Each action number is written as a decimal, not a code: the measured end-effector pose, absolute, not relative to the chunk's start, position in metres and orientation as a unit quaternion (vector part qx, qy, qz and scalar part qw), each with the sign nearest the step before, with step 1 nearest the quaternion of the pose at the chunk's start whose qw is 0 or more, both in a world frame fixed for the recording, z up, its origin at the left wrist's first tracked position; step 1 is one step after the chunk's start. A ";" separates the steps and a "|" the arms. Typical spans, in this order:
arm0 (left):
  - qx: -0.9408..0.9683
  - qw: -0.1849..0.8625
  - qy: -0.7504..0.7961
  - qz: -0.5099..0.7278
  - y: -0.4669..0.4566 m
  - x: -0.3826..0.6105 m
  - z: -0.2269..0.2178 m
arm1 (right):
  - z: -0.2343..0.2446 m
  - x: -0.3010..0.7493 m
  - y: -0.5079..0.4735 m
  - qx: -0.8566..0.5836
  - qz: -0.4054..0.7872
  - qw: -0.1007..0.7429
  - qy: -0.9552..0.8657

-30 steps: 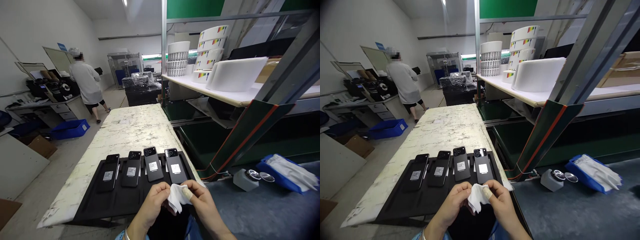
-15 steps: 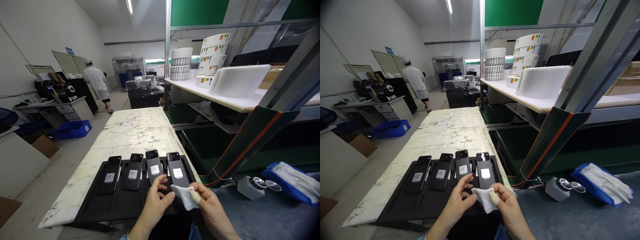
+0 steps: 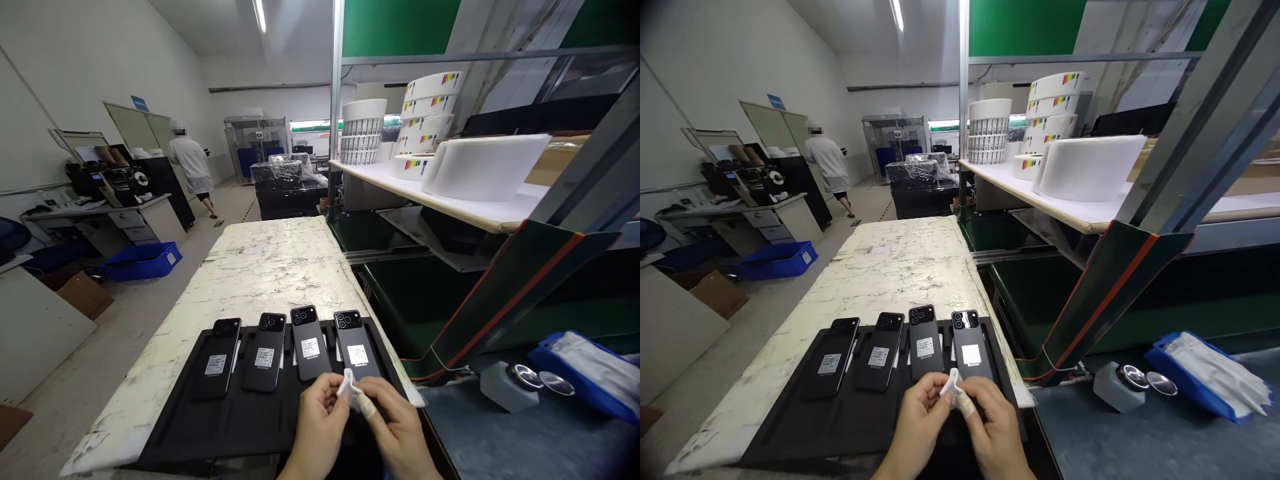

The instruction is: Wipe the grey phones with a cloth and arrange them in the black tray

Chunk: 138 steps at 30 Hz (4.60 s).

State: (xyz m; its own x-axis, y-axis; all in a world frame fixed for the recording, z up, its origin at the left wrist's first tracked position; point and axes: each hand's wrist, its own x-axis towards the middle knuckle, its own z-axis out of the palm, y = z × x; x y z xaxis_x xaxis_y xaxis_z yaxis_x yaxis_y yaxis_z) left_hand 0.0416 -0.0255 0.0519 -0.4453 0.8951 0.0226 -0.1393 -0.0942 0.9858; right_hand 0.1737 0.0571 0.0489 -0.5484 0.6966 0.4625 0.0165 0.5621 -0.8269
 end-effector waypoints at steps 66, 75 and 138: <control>0.631 -0.018 0.749 0.201 -0.019 -0.019 -0.045 | 0.061 0.013 0.183 -0.360 0.120 0.292 -0.878; 0.625 -0.005 0.757 0.192 -0.021 -0.017 -0.041 | 0.070 -0.001 0.155 -0.288 0.090 0.201 -0.932; 0.661 0.100 0.720 0.187 -0.027 -0.032 -0.011 | 0.054 0.002 0.172 -0.350 -0.014 0.244 -0.904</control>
